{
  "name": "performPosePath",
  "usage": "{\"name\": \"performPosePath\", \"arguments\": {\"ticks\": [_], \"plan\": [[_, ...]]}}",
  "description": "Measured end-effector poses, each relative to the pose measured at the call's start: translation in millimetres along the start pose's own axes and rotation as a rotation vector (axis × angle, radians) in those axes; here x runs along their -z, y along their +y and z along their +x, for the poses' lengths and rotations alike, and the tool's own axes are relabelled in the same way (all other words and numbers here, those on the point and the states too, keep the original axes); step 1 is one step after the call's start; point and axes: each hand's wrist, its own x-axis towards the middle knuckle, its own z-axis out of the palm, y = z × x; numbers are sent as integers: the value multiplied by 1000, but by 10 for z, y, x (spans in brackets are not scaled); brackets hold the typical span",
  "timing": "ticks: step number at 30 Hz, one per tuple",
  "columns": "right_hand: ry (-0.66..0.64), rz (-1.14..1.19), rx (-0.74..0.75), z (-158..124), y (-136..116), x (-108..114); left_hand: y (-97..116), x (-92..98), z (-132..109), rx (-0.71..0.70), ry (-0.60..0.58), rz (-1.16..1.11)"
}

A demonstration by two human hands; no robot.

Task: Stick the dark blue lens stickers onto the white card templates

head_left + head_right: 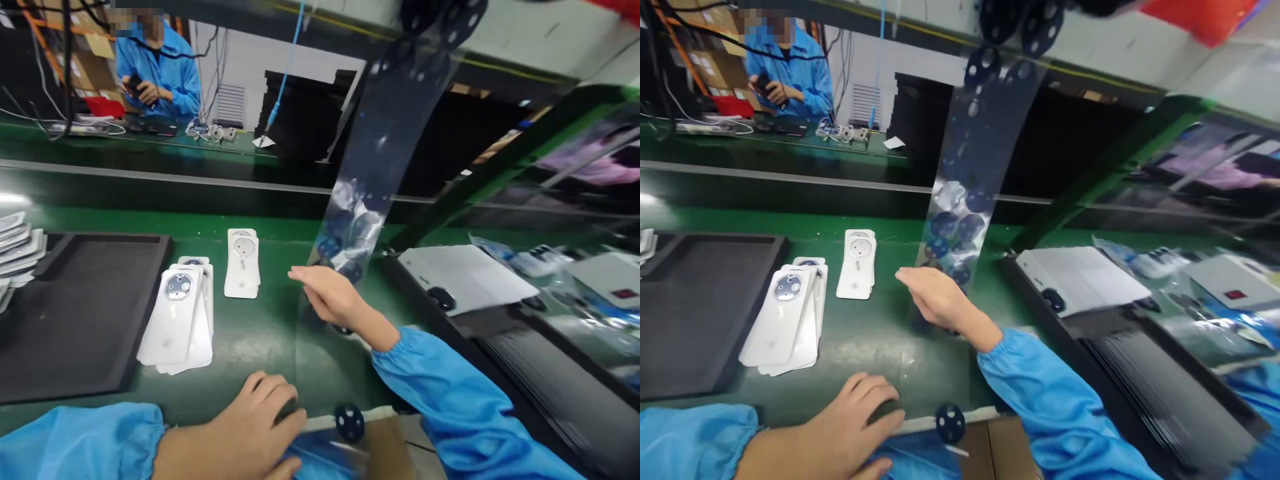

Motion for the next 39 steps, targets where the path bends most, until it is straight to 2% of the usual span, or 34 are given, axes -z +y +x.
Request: {"name": "performPosePath", "arguments": {"ticks": [2,4,7,11,14,16,18,20,22,25,29,32,34,35,37,39], "plan": [[-142,-60,-157,-348,-104,-38,-59,-53,67,-12,29,39],[-215,-123,-362,-491,-229,-180,-124,-101,163,-34,15,106],[-303,-26,-535,-374,-315,-375,-196,-146,292,37,-39,143],[-417,426,-588,-82,-183,-399,-215,-138,346,139,-100,140],[-314,776,-730,-42,-59,-338,-209,-103,335,173,-169,115],[-193,822,-787,-101,-13,-308,-207,-86,327,184,-200,96],[-184,703,-669,-182,1,-292,-209,-85,322,207,-192,80],[-274,516,-455,-247,-5,-283,-212,-98,316,238,-156,67],[-340,350,-342,-274,-21,-284,-213,-116,310,259,-129,57],[-352,202,-362,-260,-60,-311,-208,-129,308,251,-145,61],[-304,132,-349,-206,-139,-344,-204,-139,312,253,-131,80],[-227,69,-341,-149,-177,-229,-221,-158,311,280,-80,111],[-192,147,-370,-115,-167,-61,-241,-171,308,316,-54,161],[-216,255,-376,-110,-152,32,-250,-176,306,333,-44,191],[-359,497,-343,-145,-118,186,-264,-182,302,358,-34,247],[-530,590,-293,-256,-110,252,-268,-184,303,366,-43,286]]}}
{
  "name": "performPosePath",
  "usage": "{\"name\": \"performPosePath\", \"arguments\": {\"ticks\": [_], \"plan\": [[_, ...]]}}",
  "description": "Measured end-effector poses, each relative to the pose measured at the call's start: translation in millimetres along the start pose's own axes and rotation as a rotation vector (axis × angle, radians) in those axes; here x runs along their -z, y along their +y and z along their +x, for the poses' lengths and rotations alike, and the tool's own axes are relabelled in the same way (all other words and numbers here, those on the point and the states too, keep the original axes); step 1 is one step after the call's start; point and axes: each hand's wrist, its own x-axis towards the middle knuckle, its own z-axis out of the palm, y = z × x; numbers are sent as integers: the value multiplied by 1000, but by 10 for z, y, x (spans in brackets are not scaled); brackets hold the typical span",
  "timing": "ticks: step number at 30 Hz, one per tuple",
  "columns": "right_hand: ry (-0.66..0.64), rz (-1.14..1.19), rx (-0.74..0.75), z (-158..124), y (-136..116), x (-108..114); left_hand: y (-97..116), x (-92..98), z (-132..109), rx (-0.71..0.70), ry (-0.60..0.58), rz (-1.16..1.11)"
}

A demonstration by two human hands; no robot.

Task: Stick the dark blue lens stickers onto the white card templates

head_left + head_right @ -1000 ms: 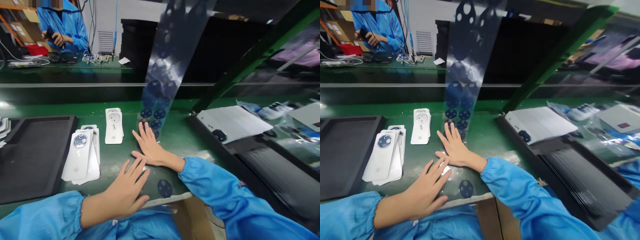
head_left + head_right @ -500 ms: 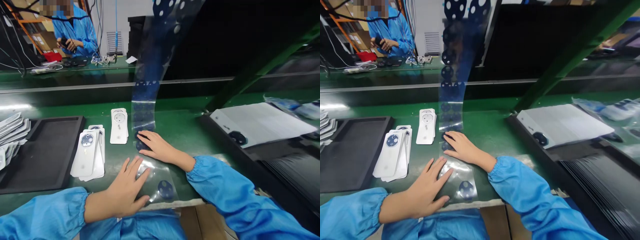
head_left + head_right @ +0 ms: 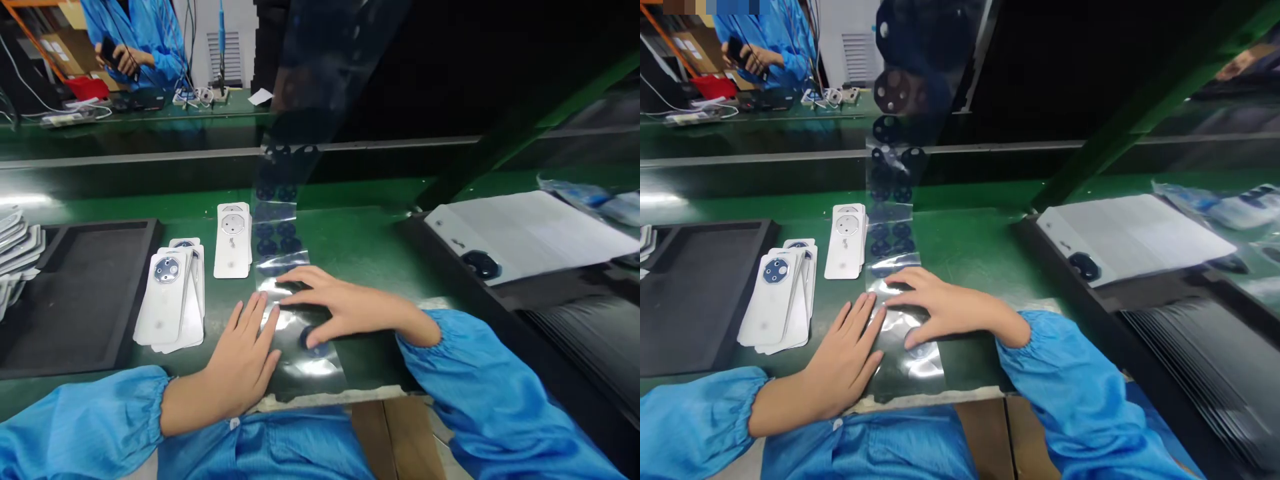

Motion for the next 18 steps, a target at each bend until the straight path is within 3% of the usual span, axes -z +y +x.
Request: {"name": "performPosePath", "arguments": {"ticks": [3,8,14,18], "plan": [[-38,-106,-44,-200,55,-185,8,5,13,9,-26,37],[223,-266,-19,-440,-35,-482,18,25,44,-2,-76,22],[273,-477,155,-435,-163,-478,24,55,58,17,-85,2],[381,-304,191,-434,-362,-342,13,67,62,22,-104,-50]]}}
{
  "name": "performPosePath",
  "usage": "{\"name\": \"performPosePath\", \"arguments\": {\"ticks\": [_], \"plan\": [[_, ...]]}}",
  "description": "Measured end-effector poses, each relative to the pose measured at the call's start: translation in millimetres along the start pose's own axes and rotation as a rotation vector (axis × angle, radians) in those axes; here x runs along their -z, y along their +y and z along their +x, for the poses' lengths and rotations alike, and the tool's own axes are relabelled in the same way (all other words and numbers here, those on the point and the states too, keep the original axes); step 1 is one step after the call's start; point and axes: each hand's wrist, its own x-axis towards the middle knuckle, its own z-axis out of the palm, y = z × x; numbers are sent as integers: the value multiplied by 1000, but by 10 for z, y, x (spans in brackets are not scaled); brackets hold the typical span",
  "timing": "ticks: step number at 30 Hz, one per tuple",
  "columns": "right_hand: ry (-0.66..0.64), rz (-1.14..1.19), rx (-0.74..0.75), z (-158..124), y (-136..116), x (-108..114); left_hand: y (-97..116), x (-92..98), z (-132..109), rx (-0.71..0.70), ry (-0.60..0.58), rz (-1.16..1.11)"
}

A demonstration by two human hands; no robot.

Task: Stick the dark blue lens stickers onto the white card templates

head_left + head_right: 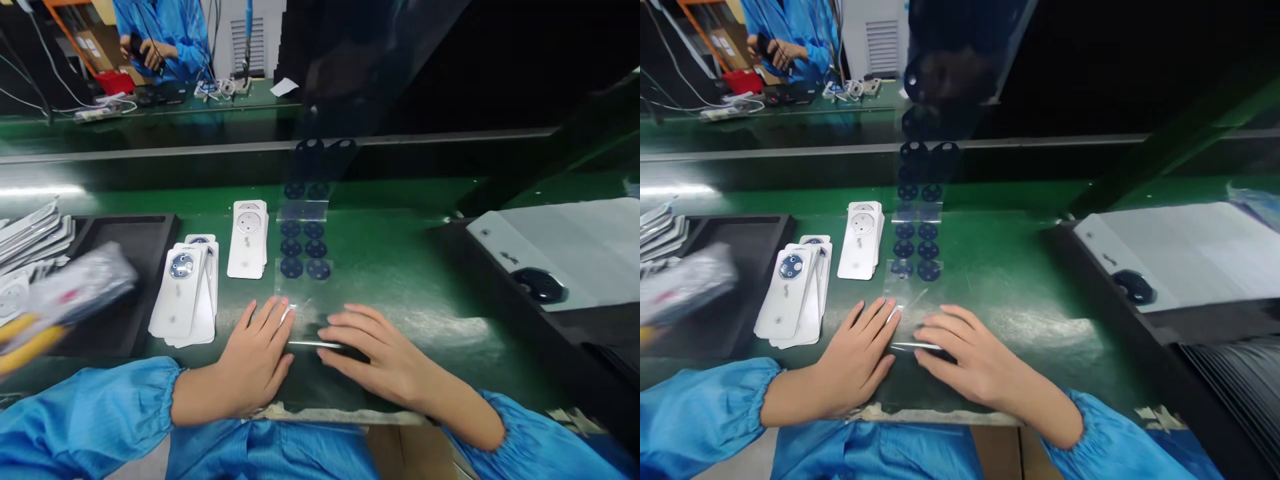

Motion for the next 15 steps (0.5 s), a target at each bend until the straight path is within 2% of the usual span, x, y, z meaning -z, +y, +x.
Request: {"name": "performPosePath", "arguments": {"ticks": [4,6,8,11,13,15], "plan": [[-81,548,-114,176,-85,303,-53,18,9,17,42,-75],[-45,791,-262,281,-14,351,-99,41,40,72,112,-75],[61,952,-506,390,112,269,-151,67,86,168,157,-35],[163,1163,-885,535,281,-17,-198,90,113,296,133,69],[158,1323,-1025,590,339,-201,-163,85,58,295,118,153],[156,1439,-1111,601,364,-312,-65,69,-51,210,128,234]]}}
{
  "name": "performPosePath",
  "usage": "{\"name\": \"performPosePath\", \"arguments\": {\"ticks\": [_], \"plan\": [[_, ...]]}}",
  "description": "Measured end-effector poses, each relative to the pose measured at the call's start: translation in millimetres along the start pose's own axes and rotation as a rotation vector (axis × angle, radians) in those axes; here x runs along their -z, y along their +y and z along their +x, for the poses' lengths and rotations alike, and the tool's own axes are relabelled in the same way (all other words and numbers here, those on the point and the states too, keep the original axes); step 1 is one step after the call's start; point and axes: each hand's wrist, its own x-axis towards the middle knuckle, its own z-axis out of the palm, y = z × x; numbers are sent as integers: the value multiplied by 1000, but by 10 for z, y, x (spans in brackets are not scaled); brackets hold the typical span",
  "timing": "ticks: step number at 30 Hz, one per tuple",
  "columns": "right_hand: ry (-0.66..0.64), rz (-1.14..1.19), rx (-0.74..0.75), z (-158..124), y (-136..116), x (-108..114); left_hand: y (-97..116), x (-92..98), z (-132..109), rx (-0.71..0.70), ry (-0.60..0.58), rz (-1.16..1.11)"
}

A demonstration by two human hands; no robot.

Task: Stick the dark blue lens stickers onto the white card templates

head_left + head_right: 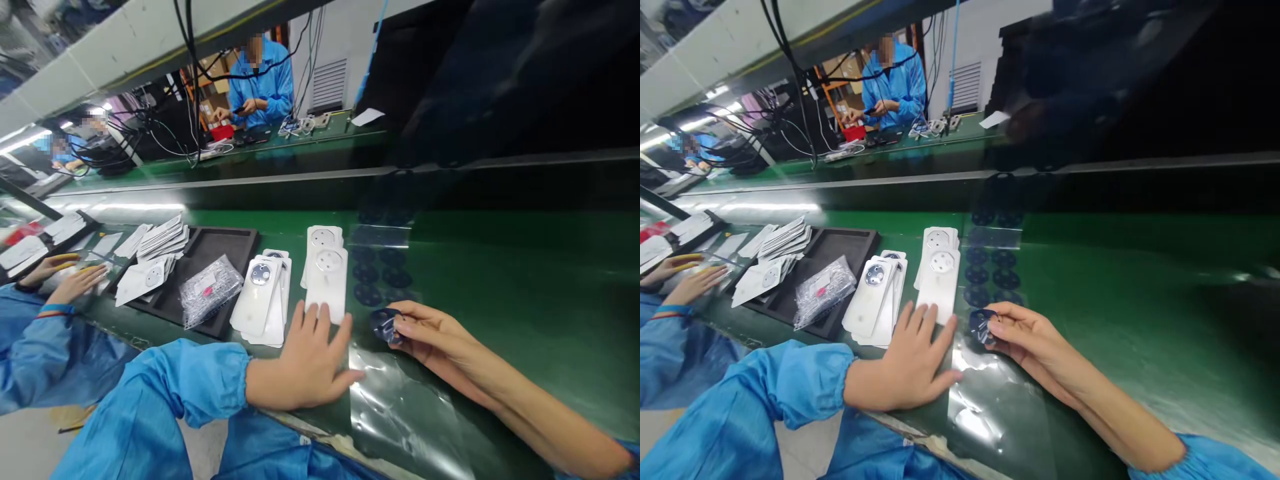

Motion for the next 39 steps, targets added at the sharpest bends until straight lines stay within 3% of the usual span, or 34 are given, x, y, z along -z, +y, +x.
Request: {"name": "performPosePath", "arguments": {"ticks": [4,8,10,15,20,23,25,30,39], "plan": [[23,86,-59,14,13,18,157,52,-282,-312,90,48],[-16,93,-26,54,-28,-61,149,76,-373,-549,252,-21],[-39,68,-2,120,-30,-139,125,67,-367,-513,281,-38],[3,-92,62,249,-25,-265,159,27,-456,-284,148,45],[-83,-355,119,109,-33,-270,201,31,-577,-359,98,43],[-167,-635,253,48,-78,-290,199,29,-595,-335,100,17],[-236,-725,238,52,-98,-319,210,28,-618,-303,121,4],[-330,-596,-61,124,-41,-379,250,74,-678,-288,160,34],[-249,-470,-85,152,129,-348,128,190,-497,-400,262,96]]}}
